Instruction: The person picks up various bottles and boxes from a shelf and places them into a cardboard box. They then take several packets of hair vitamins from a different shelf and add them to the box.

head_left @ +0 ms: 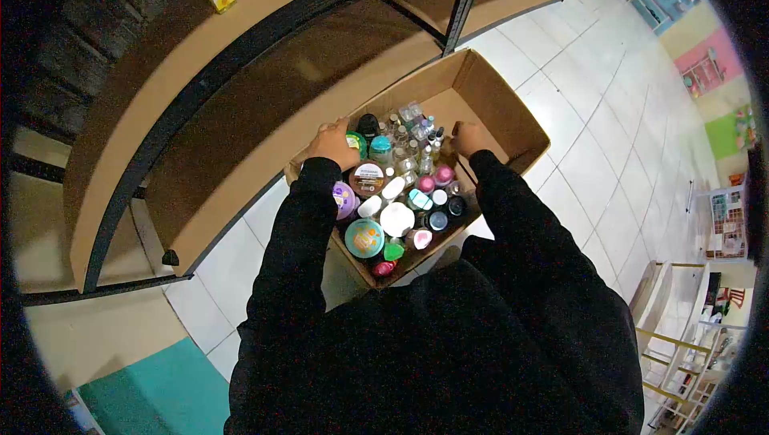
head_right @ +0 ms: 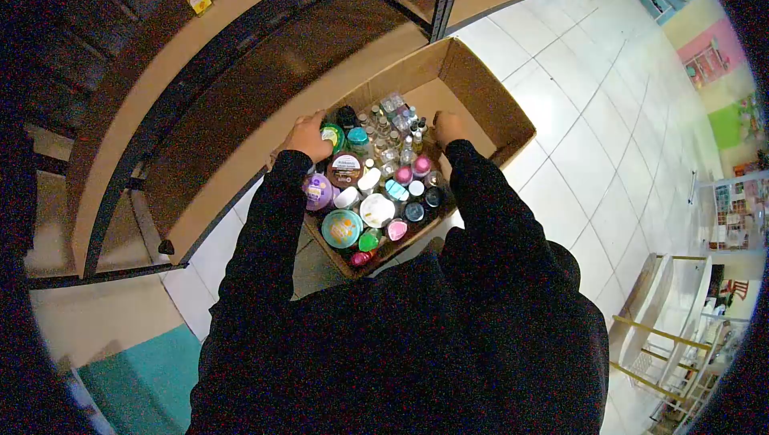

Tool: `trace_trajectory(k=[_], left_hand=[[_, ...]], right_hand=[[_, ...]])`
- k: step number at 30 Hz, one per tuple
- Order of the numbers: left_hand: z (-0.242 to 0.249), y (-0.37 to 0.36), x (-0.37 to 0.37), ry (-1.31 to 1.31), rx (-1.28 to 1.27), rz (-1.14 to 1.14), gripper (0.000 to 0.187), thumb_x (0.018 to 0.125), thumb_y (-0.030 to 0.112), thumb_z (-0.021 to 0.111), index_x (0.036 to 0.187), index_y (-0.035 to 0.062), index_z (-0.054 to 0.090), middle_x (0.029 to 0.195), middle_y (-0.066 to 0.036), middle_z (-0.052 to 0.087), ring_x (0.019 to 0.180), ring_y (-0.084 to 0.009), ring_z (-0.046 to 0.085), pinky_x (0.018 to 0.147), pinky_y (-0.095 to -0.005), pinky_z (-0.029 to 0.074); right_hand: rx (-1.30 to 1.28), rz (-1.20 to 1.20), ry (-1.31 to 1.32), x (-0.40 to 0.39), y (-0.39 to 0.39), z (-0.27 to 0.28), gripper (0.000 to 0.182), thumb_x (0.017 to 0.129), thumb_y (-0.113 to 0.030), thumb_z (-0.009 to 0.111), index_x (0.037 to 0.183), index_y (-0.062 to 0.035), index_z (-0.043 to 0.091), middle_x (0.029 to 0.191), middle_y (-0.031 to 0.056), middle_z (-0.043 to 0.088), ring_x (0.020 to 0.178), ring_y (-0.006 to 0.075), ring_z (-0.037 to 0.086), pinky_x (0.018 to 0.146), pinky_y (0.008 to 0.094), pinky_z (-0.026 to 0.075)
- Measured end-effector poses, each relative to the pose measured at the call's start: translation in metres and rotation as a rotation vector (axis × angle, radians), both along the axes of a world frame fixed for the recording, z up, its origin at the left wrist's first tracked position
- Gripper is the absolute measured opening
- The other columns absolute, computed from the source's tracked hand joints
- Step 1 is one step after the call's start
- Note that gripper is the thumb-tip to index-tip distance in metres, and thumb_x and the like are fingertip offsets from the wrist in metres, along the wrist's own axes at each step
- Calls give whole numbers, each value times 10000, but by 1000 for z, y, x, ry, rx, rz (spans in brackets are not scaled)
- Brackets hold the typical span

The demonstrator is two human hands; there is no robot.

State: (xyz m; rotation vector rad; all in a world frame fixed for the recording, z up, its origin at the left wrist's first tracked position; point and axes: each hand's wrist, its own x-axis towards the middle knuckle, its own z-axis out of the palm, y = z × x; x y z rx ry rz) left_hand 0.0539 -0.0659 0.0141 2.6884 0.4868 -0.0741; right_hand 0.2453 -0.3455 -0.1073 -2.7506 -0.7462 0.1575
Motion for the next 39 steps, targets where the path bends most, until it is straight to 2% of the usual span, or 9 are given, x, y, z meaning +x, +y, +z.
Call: trace_trajectory(k=[14, 16, 20, 25, 27, 29, 31, 37, 39], left_hand=[[-5, 0, 1, 48, -28, 42, 737, 666, 188, 587, 1366, 73, 390, 1255, -258, 502, 1192, -371, 466, 1006, -413, 396], [-54, 18, 11, -17, 43, 23, 749, 672, 214, 599, 1376, 86, 377, 1281, -263, 472, 1180, -368, 486, 984, -430, 415], [-6, 8, 3, 72, -27, 25, 724, 685, 219, 582, 1367, 72, 393, 1281, -264, 475, 1212, -373, 462, 1008, -413, 398], [-24, 10, 8, 8, 6, 36, 677, 674, 193, 586, 1318, 43, 436, 1240, -251, 512, 1142, -377, 504, 973, -430, 423], [-10, 7, 6, 73, -24, 32, 689, 678, 206, 586, 1327, 42, 418, 1225, -249, 522, 1135, -374, 511, 968, -428, 428], [4, 5, 3, 75, -45, 10, 696, 680, 219, 588, 1328, 38, 410, 1205, -250, 533, 1132, -377, 514, 961, -429, 433], [11, 3, -2, 21, -58, -31, 699, 679, 233, 592, 1323, 29, 413, 1178, -253, 545, 1131, -386, 514, 952, -433, 438], [-13, 10, 13, 178, -42, 19, 761, 684, 223, 601, 1386, 75, 349, 1297, -261, 452, 1179, -376, 486, 998, -402, 419], [-19, 13, 14, 155, -47, 2, 763, 683, 221, 600, 1387, 72, 345, 1294, -260, 454, 1186, -381, 478, 1003, -408, 413]], right_hand=[[126, -91, 83, 3, 8, -16, 349, 722, -263, 717, 945, -19, 604, 894, 215, 646, 862, 366, 629, 764, 442, 504], [307, -149, -9, 13, 20, 15, 380, 737, -274, 709, 977, -10, 578, 930, 223, 626, 878, 369, 613, 781, 446, 487], [809, -106, -274, 20, 90, 155, 363, 771, -252, 713, 967, 7, 551, 921, 185, 575, 853, 359, 562, 778, 419, 456], [1070, 433, -740, -15, 198, 326, 357, 792, -267, 687, 1031, -22, 587, 955, 162, 621, 901, 327, 595, 795, 397, 478], [1040, 648, -827, -20, 253, 360, 328, 807, -235, 683, 1048, -26, 606, 995, 163, 642, 917, 300, 625, 789, 382, 492], [898, 695, -704, -44, 280, 382, 404, 831, -183, 623, 1177, -5, 515, 1107, 214, 564, 1007, 376, 550, 834, 432, 459], [742, 738, -613, -48, 312, 388, 443, 844, -141, 590, 1254, -25, 467, 1229, 211, 495, 1108, 383, 489, 902, 449, 432], [337, 766, -700, -29, 392, 370, 354, 822, -55, 554, 1171, 0, 527, 1104, 206, 578, 989, 350, 579, 845, 423, 479], [542, 746, -707, -28, 393, 364, 296, 815, -28, 548, 1107, 14, 557, 1022, 210, 602, 913, 343, 612, 785, 416, 505]])
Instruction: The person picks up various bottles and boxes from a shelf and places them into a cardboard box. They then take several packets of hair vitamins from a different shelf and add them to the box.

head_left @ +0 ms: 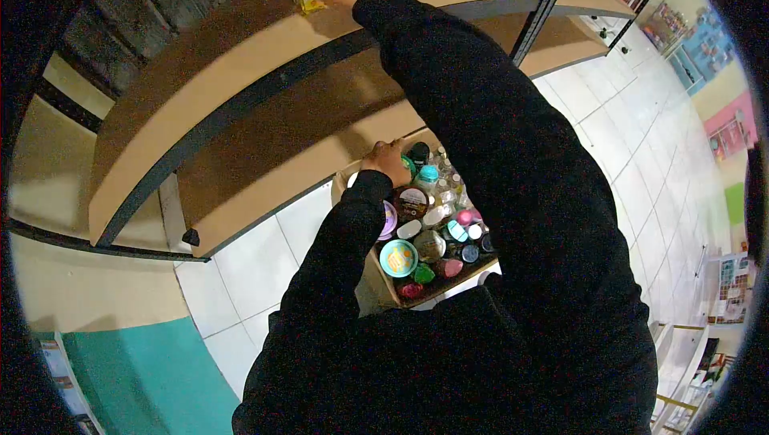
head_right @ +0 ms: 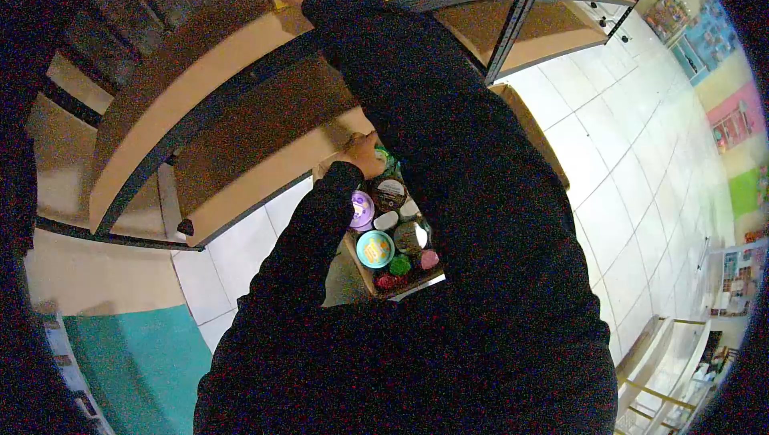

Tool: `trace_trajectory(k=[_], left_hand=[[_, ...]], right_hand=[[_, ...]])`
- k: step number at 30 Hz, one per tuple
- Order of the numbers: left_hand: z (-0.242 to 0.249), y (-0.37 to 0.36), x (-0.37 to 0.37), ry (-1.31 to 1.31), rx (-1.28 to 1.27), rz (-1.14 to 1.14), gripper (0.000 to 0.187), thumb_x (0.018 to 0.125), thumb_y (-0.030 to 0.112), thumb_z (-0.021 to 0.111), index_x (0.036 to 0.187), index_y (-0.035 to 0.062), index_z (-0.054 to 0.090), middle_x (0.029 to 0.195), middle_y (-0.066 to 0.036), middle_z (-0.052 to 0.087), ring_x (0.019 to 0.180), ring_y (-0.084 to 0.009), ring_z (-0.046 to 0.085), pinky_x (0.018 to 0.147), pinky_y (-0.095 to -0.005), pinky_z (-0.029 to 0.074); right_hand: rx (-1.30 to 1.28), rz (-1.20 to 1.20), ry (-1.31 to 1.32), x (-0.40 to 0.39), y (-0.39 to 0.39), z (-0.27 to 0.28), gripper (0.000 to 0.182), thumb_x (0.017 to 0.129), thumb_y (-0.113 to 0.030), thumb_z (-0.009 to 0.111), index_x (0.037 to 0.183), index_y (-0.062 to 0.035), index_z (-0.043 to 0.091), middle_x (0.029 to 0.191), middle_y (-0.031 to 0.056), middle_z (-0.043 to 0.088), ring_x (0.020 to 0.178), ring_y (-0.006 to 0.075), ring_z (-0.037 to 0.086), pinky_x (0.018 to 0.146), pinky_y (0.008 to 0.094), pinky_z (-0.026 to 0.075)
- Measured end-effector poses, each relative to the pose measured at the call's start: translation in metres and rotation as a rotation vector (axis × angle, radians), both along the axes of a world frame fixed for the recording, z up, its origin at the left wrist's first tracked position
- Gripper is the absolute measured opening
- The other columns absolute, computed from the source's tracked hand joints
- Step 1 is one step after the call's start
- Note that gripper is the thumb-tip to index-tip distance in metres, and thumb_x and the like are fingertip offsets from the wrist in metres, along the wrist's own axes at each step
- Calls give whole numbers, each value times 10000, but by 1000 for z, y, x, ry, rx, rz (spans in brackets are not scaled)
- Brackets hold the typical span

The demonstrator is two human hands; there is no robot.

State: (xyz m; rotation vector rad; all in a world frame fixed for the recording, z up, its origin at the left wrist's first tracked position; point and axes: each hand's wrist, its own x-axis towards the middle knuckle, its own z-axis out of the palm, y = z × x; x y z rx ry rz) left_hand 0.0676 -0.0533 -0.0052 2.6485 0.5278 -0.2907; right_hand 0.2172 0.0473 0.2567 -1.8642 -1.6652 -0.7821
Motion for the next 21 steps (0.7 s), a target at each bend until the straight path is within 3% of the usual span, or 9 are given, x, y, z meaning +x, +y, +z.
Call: trace_trajectory(k=[4, 7, 11, 14, 16, 18, 19, 20, 21], left_hand=[[-7, 3, -2, -85, -10, -69, 762, 685, 229, 593, 1388, 73, 341, 1287, -263, 459, 1202, -381, 463, 1010, -414, 404], [3, -2, -4, 3, -13, 3, 752, 693, 234, 583, 1386, 74, 339, 1288, -265, 459, 1193, -365, 474, 1012, -406, 400], [19, -13, -14, -92, 29, -32, 720, 713, 236, 574, 1376, 74, 343, 1323, -181, 468, 1150, -358, 505, 981, -408, 423], [40, -21, -11, 79, 125, -69, 698, 721, 229, 580, 1368, 87, 359, 1337, -154, 467, 1173, -360, 485, 981, -389, 423], [18, -20, -11, -78, 167, -83, 702, 730, 230, 602, 1377, 101, 362, 1388, -170, 409, 1260, -355, 405, 1022, -444, 369], [5, -23, -10, -101, 248, -86, 711, 728, 238, 619, 1379, 105, 367, 1416, -174, 372, 1306, -355, 350, 1046, -487, 324], [0, -24, -11, -130, 284, -94, 704, 728, 251, 634, 1373, 113, 388, 1438, -176, 335, 1347, -352, 281, 1064, -540, 263], [2, -29, -11, -172, 322, -116, 691, 740, 251, 621, 1376, 121, 385, 1446, -165, 328, 1351, -344, 276, 1065, -541, 261], [7, -35, -12, -214, 359, -137, 678, 751, 250, 608, 1379, 130, 382, 1453, -155, 321, 1354, -336, 271, 1067, -542, 259]], right_hand=[[87, -18, 116, -16, -23, 10, 238, 811, -9, 552, 1046, 27, 565, 988, 226, 602, 897, 366, 610, 755, 426, 511], [170, 24, 165, -15, -31, 10, 165, 802, 8, 560, 966, 30, 558, 939, 228, 598, 904, 386, 600, 753, 434, 507], [303, 41, 110, 6, -40, 3, 121, 784, -3, 594, 885, 29, 535, 883, 223, 587, 903, 394, 587, 750, 438, 494], [306, 92, 111, -6, -102, 21, 165, 775, -38, 621, 900, 31, 538, 878, 222, 586, 872, 385, 583, 742, 434, 482], [331, 169, 174, -11, -149, 28, 200, 779, -101, 647, 905, 28, 559, 845, 204, 592, 817, 364, 583, 710, 422, 471], [220, 96, 255, -14, -200, 25, 230, 792, -147, 647, 914, 32, 570, 827, 215, 591, 791, 361, 588, 706, 414, 472], [44, -37, 263, -15, -225, 21, 234, 810, -158, 625, 967, 10, 578, 914, 196, 586, 834, 346, 584, 718, 398, 484], [-9, -82, 249, 11, -239, -14, 309, 797, -228, 685, 1025, -30, 624, 913, 167, 654, 835, 324, 636, 746, 374, 510], [-21, -23, 145, 16, -262, -32, 280, 782, -222, 694, 969, -22, 634, 853, 165, 659, 767, 323, 643, 699, 376, 520]])
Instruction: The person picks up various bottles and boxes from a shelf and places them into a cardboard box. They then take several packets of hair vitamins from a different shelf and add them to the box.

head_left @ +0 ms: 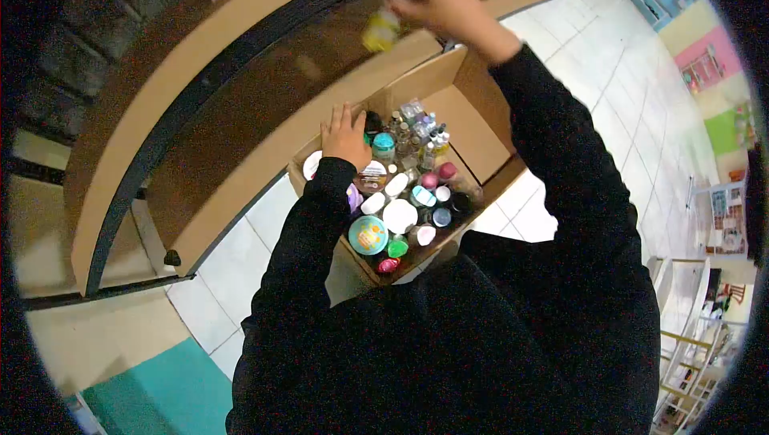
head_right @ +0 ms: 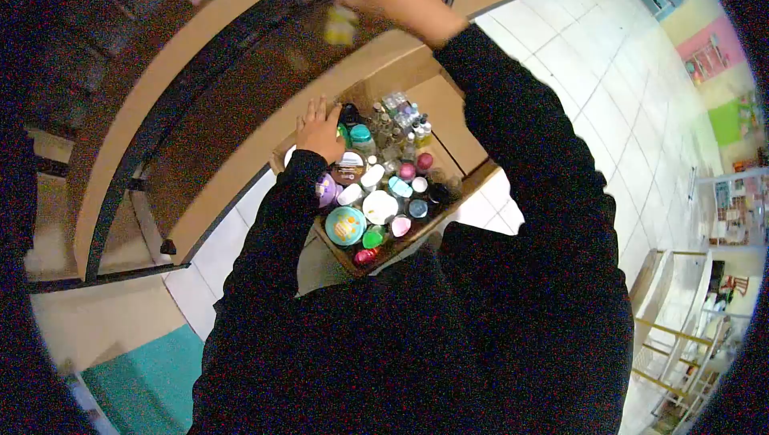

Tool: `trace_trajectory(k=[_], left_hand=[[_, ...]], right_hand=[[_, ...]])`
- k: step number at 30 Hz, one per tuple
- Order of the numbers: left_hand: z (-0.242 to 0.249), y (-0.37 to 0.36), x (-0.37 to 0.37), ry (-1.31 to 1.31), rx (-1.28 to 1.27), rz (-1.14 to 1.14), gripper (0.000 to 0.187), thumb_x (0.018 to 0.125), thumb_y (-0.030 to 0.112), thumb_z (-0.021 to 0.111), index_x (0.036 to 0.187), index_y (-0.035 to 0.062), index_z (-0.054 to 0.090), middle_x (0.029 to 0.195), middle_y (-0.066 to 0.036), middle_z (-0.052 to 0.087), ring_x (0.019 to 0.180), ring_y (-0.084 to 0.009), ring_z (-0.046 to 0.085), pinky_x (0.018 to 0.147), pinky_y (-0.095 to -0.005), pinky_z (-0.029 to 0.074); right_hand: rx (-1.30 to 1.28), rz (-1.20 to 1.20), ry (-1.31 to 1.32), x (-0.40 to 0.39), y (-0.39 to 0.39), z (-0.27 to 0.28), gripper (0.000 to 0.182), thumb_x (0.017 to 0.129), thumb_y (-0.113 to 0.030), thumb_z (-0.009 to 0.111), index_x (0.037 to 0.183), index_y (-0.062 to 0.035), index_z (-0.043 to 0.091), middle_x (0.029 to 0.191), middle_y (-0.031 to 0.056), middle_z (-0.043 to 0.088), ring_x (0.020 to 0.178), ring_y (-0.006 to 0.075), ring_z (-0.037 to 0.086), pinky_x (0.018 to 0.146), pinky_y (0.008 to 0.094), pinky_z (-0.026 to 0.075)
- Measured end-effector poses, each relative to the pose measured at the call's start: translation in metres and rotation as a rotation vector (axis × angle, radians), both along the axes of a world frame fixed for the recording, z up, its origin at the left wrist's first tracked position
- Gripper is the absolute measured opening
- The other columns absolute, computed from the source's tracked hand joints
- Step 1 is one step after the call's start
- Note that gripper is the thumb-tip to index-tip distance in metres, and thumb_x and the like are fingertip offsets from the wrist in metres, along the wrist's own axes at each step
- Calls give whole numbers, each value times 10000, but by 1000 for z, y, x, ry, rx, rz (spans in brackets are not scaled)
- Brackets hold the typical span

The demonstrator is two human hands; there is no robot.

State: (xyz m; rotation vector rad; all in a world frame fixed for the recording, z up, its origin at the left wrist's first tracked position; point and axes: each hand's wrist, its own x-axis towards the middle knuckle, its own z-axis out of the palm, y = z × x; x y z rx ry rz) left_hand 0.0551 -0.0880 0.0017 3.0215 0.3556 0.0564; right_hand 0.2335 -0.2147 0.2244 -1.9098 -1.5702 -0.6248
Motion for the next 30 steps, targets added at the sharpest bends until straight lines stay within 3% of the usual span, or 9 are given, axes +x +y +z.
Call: trace_trajectory(k=[1, 2, 8, 11, 14, 20, 26, 27, 30], left_hand=[[4, -5, 0, -43, 38, -23, 665, 763, 250, 595, 1382, 139, 379, 1460, -144, 315, 1358, -328, 266, 1068, -543, 257], [5, -10, 2, -94, -33, -86, 623, 762, 232, 597, 1347, 108, 424, 1447, -142, 335, 1352, -334, 275, 1070, -530, 265], [0, -66, 10, -80, -234, -540, 536, 771, 183, 583, 1276, 34, 479, 1374, -153, 432, 1325, -327, 325, 1071, -465, 298], [-23, -84, 6, -29, -221, -583, 492, 791, 166, 565, 1262, 43, 490, 1352, -140, 456, 1320, -316, 336, 1065, -488, 298], [-34, -86, 1, 80, -202, -579, 461, 808, 156, 549, 1256, 60, 498, 1345, -121, 468, 1314, -303, 346, 1058, -527, 286], [-38, -77, -2, 58, -199, -558, 452, 802, 147, 543, 1246, 69, 508, 1311, -119, 499, 1295, -303, 369, 1054, -478, 311], [31, -55, 16, -360, -220, -524, 330, 782, 134, 561, 1101, 55, 597, 1116, -101, 609, 1092, -277, 528, 942, -408, 416], [52, -46, 23, -465, -190, -508, 300, 776, 129, 571, 1064, 54, 616, 1065, -102, 626, 1047, -282, 551, 915, -398, 437], [148, -7, 28, -724, 19, -342, 235, 752, 136, 618, 970, 51, 637, 948, -110, 643, 907, -294, 586, 816, -399, 472]], right_hand=[[-156, -149, 67, -4, -20, -22, 283, 763, -218, 708, 949, -20, 629, 825, 157, 662, 751, 313, 649, 690, 374, 523], [-234, -90, 186, 12, -39, -61, 263, 753, -244, 677, 897, -26, 646, 834, 214, 639, 783, 392, 620, 722, 441, 513], [-672, -236, 337, 2, -115, -238, 250, 701, -208, 718, 886, -53, 657, 873, 167, 657, 833, 337, 629, 741, 426, 497], [-799, -362, 439, -27, -118, -237, 192, 718, -163, 671, 841, -15, 664, 855, 201, 652, 823, 348, 641, 716, 436, 509], [-835, -449, 515, -12, -122, -306, 288, 679, -224, 756, 872, -35, 657, 857, 176, 658, 827, 331, 635, 724, 423, 502], [-806, -472, 561, -5, -123, -350, 277, 671, -218, 741, 863, -32, 671, 858, 179, 663, 810, 335, 642, 734, 422, 506], [-699, -358, 544, -11, -124, -347, 181, 726, -150, 594, 826, -33, 688, 839, 221, 655, 792, 369, 646, 710, 448, 513], [-718, -426, 573, -25, -119, -310, 214, 707, -166, 623, 860, -32, 691, 853, 216, 659, 820, 365, 647, 732, 453, 508], [-807, -326, 577, -3, -120, -344, 274, 678, -198, 696, 903, -42, 678, 853, 173, 666, 785, 330, 638, 720, 425, 495]])
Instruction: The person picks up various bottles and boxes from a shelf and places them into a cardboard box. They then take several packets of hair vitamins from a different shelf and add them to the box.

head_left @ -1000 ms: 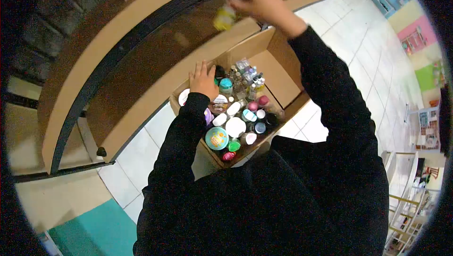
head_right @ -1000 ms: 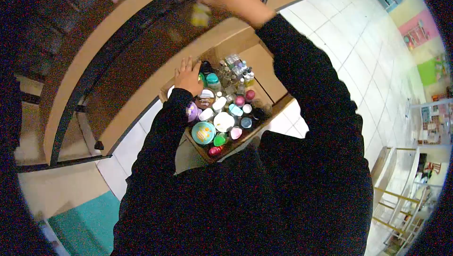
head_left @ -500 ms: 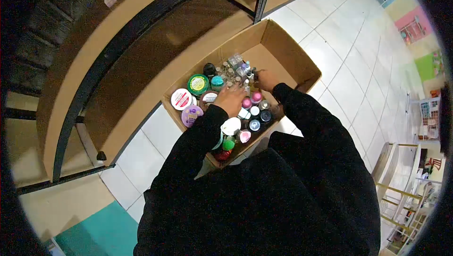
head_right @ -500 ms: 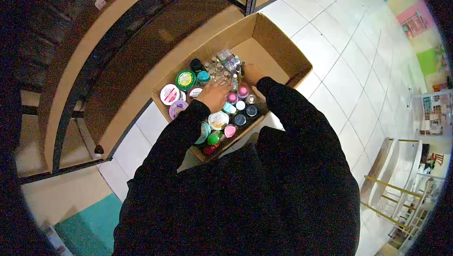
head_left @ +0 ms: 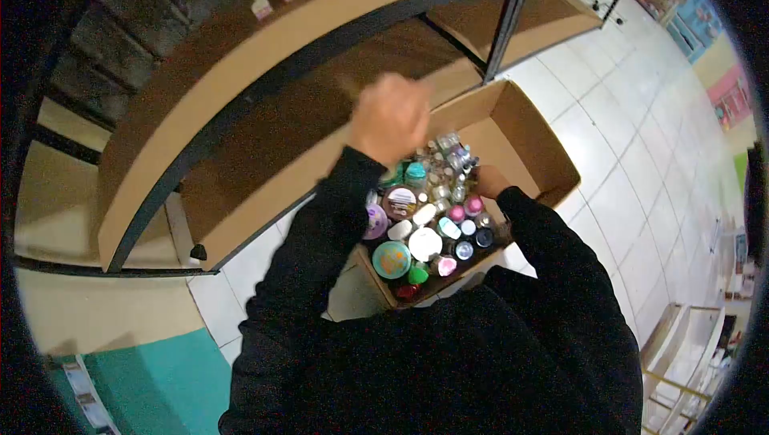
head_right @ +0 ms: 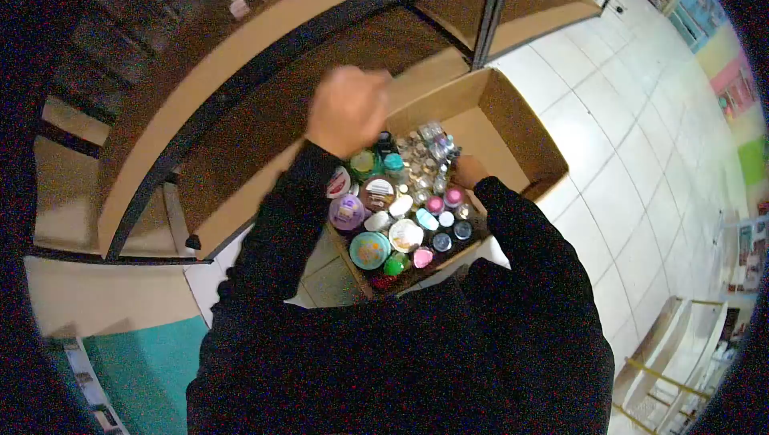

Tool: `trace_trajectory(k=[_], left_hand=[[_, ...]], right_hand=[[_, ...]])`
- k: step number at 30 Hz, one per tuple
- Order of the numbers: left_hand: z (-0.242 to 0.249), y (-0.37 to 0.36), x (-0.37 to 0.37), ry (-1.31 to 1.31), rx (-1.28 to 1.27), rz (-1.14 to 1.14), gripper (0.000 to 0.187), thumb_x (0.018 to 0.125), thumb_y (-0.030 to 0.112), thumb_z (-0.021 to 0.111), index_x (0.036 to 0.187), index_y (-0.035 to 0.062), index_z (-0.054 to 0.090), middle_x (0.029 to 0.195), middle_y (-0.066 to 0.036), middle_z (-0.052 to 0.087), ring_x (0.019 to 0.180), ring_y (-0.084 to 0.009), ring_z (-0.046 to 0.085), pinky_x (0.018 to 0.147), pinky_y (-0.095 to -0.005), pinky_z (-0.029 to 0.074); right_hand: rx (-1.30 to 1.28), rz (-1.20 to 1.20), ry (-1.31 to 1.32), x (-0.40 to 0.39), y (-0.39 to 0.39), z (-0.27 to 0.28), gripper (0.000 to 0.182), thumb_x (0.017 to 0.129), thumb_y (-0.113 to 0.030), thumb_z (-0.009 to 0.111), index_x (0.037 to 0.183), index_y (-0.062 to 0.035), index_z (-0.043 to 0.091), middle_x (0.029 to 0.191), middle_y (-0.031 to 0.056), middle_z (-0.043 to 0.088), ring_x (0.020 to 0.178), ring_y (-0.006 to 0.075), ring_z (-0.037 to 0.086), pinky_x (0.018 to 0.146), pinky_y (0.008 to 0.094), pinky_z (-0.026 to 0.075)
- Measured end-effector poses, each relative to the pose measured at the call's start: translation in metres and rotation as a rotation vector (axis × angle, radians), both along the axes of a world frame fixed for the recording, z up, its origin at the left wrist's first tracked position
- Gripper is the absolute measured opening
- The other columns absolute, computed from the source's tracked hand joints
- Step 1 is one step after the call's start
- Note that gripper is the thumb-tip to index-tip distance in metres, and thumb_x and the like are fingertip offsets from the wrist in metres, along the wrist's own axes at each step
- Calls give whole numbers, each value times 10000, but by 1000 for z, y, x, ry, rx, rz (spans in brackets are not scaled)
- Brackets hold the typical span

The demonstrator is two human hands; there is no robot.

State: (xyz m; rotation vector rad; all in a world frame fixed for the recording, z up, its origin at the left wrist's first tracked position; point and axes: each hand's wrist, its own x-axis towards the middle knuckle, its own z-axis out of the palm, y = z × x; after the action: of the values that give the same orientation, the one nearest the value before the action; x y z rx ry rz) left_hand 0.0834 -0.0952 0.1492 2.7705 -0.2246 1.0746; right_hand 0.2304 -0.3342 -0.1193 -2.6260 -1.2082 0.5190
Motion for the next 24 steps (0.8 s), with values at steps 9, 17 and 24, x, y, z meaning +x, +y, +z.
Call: trace_trajectory(k=[9, 17, 24], left_hand=[[129, 181, 44, -225, 189, 529, 376, 827, 160, 585, 1168, 16, 515, 1140, -190, 532, 1096, -357, 482, 929, -435, 403], [127, 284, 75, 543, 295, 647, 389, 868, 254, 545, 1176, 17, 540, 1079, -249, 595, 975, -393, 586, 841, -485, 488], [136, 241, 51, 242, 347, 761, 319, 853, 49, 524, 1170, 62, 562, 1045, -192, 608, 1010, -363, 575, 845, -458, 485]], right_hand=[[133, 89, -4, 10, 6, 98, 244, 754, -247, 658, 855, -26, 638, 825, 202, 645, 783, 364, 625, 710, 451, 490], [84, 93, -39, 14, -19, 98, 243, 769, -221, 666, 906, -22, 650, 846, 165, 664, 790, 317, 638, 725, 391, 504], [219, 44, -2, 21, -24, 113, 242, 791, -260, 625, 908, -50, 659, 844, 169, 655, 793, 335, 625, 732, 412, 492]])
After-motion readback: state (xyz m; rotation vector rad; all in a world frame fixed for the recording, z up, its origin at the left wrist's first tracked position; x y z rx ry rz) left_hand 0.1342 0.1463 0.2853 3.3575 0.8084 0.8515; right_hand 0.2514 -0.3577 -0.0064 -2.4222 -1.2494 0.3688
